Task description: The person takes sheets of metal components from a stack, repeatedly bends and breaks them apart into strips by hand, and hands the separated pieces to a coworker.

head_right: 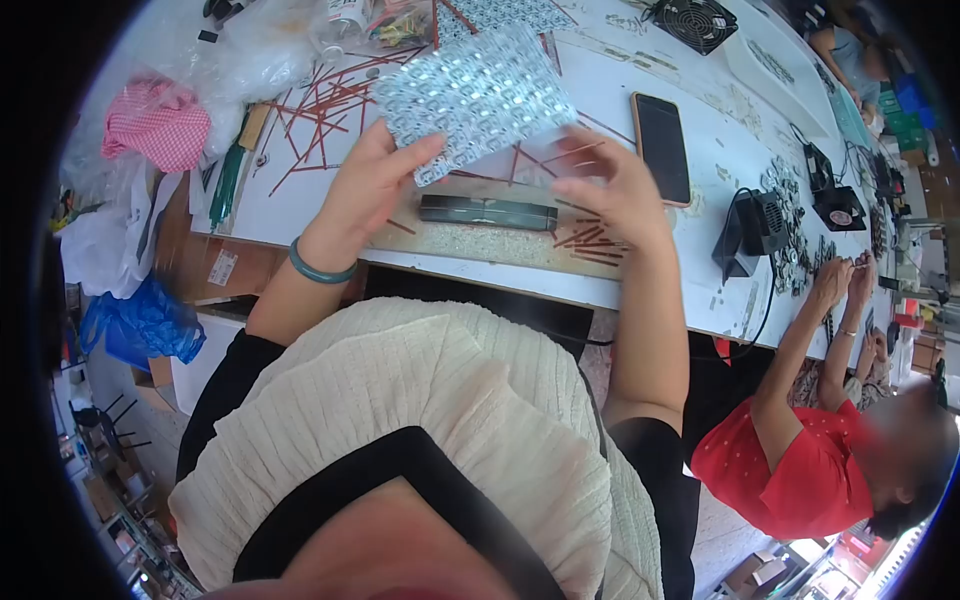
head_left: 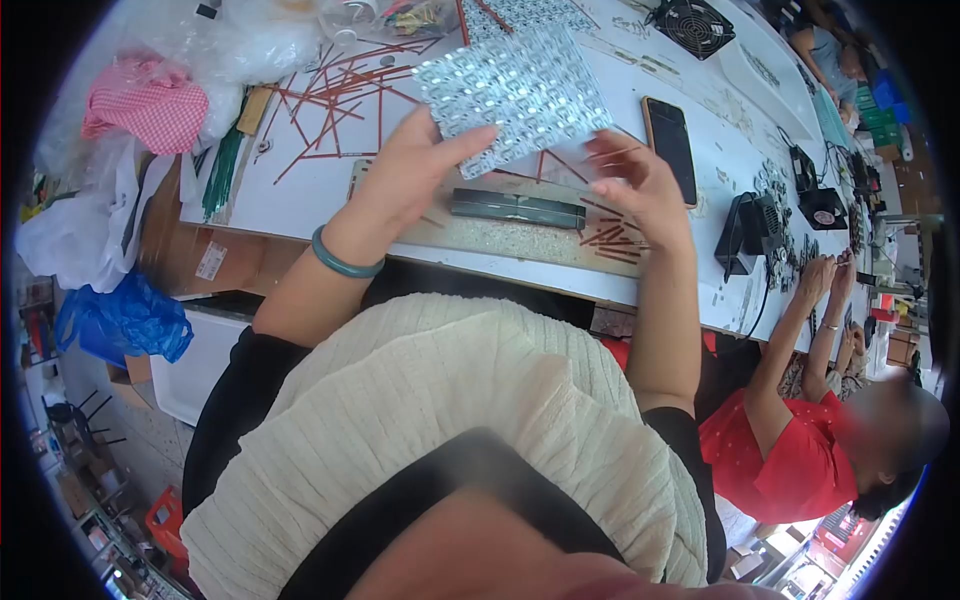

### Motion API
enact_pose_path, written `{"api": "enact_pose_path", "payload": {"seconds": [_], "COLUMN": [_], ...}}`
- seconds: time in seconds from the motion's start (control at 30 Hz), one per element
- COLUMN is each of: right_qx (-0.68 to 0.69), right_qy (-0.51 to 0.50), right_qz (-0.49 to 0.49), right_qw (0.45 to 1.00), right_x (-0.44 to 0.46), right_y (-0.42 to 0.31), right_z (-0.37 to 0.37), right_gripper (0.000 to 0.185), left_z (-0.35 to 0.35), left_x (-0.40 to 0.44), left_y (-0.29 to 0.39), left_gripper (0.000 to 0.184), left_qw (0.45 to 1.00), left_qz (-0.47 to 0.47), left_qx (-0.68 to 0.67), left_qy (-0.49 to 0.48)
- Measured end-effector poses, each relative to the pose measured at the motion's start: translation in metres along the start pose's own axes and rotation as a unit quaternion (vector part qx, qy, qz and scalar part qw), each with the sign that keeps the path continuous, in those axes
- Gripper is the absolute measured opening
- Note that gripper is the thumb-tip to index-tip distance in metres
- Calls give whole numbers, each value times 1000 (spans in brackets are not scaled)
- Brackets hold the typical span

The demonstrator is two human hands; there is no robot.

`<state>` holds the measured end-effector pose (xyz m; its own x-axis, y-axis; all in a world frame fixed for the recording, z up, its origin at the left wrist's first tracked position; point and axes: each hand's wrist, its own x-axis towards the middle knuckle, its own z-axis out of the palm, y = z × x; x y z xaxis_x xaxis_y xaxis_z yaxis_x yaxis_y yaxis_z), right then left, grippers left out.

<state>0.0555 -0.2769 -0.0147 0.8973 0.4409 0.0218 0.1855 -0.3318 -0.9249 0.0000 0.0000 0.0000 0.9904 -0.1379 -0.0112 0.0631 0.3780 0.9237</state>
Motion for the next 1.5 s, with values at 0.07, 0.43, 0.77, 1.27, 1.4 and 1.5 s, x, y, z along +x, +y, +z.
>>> {"api": "enact_pose_path", "payload": {"seconds": [0.07,0.43,0.77,1.27,1.4,1.5], "right_qx": [-130,363,343,413,522,409], "right_qy": [171,250,156,102,43,68], "right_qz": [-43,-43,30,25,-18,9], "right_qw": [976,897,926,905,851,910], "right_x": [-4,-14,-33,-26,-27,-23], "right_y": [-19,-52,-38,-43,-36,-42], "right_z": [-2,55,38,53,55,54], "right_gripper": [66,43,40,45,48,48], "left_z": [-1,39,28,60,32,44], "left_x": [-1,-3,24,2,16,11], "left_y": [8,11,-8,4,-8,6], "left_gripper": [43,27,42,46,36,33], "left_qw": [989,842,968,995,955,999], "left_qz": [122,319,198,13,-43,36], "left_qx": [82,428,155,-93,-245,7], "left_qy": [32,-75,-19,-39,-162,-13]}}
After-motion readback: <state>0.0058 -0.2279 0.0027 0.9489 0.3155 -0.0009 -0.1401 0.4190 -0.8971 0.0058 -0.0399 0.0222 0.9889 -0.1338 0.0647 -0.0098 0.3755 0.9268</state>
